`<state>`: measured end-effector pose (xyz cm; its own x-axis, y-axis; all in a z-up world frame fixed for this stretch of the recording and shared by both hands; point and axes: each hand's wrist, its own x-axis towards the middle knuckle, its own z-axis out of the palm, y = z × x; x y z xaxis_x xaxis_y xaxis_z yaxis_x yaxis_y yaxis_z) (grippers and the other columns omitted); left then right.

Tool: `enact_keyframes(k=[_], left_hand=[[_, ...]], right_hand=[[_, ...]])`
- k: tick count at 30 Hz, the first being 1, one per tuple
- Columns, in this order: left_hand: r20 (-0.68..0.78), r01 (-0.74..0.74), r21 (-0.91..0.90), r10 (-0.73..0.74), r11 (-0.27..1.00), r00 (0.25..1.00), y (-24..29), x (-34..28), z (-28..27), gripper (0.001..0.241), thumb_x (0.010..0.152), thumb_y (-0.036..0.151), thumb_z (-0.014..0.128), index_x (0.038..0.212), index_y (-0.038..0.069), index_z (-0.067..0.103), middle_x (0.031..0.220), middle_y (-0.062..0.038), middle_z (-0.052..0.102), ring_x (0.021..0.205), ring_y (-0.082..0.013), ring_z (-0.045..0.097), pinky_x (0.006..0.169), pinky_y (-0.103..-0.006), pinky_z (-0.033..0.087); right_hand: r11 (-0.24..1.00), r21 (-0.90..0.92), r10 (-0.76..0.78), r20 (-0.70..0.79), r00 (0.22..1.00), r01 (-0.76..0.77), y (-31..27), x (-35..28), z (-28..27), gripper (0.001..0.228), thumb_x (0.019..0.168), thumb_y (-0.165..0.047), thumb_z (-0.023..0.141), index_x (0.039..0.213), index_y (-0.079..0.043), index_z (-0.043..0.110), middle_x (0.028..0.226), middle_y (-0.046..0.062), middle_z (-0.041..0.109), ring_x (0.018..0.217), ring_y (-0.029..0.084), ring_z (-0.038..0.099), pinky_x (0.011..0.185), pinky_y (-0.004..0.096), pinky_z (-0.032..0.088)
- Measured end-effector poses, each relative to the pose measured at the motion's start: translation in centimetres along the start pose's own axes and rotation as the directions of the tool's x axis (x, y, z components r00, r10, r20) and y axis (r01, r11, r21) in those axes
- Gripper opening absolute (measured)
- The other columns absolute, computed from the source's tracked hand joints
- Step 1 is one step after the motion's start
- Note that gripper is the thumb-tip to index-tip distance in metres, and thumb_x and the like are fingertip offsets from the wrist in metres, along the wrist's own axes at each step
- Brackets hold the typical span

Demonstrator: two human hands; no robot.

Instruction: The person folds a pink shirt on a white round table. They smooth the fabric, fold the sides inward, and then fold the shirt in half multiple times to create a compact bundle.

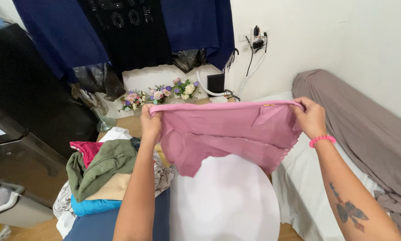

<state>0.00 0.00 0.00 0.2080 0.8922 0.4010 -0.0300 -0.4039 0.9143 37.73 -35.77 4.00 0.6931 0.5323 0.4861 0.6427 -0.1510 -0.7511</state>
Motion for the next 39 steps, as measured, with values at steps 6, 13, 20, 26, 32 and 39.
enact_keyframes(k=[6,13,20,26,32,39], left_hand=[[-0.067,-0.109,-0.079,0.104,0.991,0.992,1.8,-5.2,-1.1,0.02,0.104,0.016,0.061,0.119,0.005,0.052,0.107,-0.007,0.063,0.096,-0.0154,0.059,0.085,-0.0313,0.052],[0.136,0.483,-0.089,-0.47,0.871,0.872,-7.5,-17.6,-2.6,0.037,0.113,0.031,0.06,0.132,-0.001,0.062,0.086,-0.022,0.062,0.062,-0.0361,0.044,0.048,-0.054,0.035],[0.091,0.302,0.417,-0.37,0.857,0.925,-21.4,-31.2,-5.2,0.061,0.094,0.041,0.067,0.128,-0.009,0.06,0.116,-0.03,0.07,0.112,-0.0357,0.068,0.095,-0.0386,0.052],[0.007,0.429,0.577,-0.529,0.695,0.849,-24.5,-40.3,-7.7,0.068,0.092,0.047,0.066,0.136,-0.004,0.058,0.124,-0.031,0.068,0.122,-0.0426,0.065,0.102,-0.042,0.052],[-0.016,0.454,0.629,-0.574,0.631,0.819,-24.9,-45.3,-10.1,0.061,0.093,0.047,0.063,0.131,-0.001,0.062,0.112,-0.032,0.072,0.112,-0.0457,0.068,0.094,-0.0458,0.056],[0.068,0.302,0.71,-0.488,0.636,0.87,-29.2,-53.1,-13.2,0.058,0.084,0.046,0.072,0.123,0.003,0.067,0.109,-0.029,0.073,0.107,-0.0439,0.071,0.09,-0.0466,0.057]], right_hand=[[0.858,0.48,0.098,0.2,0.975,-0.185,4.8,-2.2,1.3,0.016,0.104,-0.011,0.059,0.115,-0.004,0.069,0.085,-0.004,0.064,0.067,0.005,0.054,0.056,0.025,0.045],[0.827,0.362,0.172,0.565,0.807,-0.43,11.3,-10.6,2.4,0.019,0.101,-0.011,0.057,0.114,-0.006,0.07,0.084,-0.002,0.068,0.067,0.006,0.057,0.057,0.024,0.047],[0.722,0.048,0.36,0.826,0.434,-0.69,17.4,-18.3,3.6,0.021,0.099,-0.011,0.057,0.111,-0.005,0.074,0.078,0.003,0.069,0.059,0.013,0.06,0.057,0.03,0.054],[0.675,-0.231,0.536,0.807,0.25,-0.701,20.3,-22.5,3.1,0.028,0.094,-0.003,0.06,0.113,-0.011,0.078,0.081,-0.001,0.068,0.062,0.012,0.054,0.059,0.029,0.049],[0.79,-0.387,0.513,0.842,0.166,-0.476,22.8,-24.9,2.8,0.018,0.094,-0.011,0.065,0.106,-0.009,0.079,0.084,-0.002,0.07,0.079,0.01,0.059,0.078,0.027,0.051],[0.839,-0.517,0.532,0.845,0.053,-0.169,25.4,-25.3,2.3,0.017,0.092,-0.016,0.066,0.103,-0.01,0.077,0.088,-0.001,0.076,0.086,0.011,0.066,0.086,0.028,0.053]])
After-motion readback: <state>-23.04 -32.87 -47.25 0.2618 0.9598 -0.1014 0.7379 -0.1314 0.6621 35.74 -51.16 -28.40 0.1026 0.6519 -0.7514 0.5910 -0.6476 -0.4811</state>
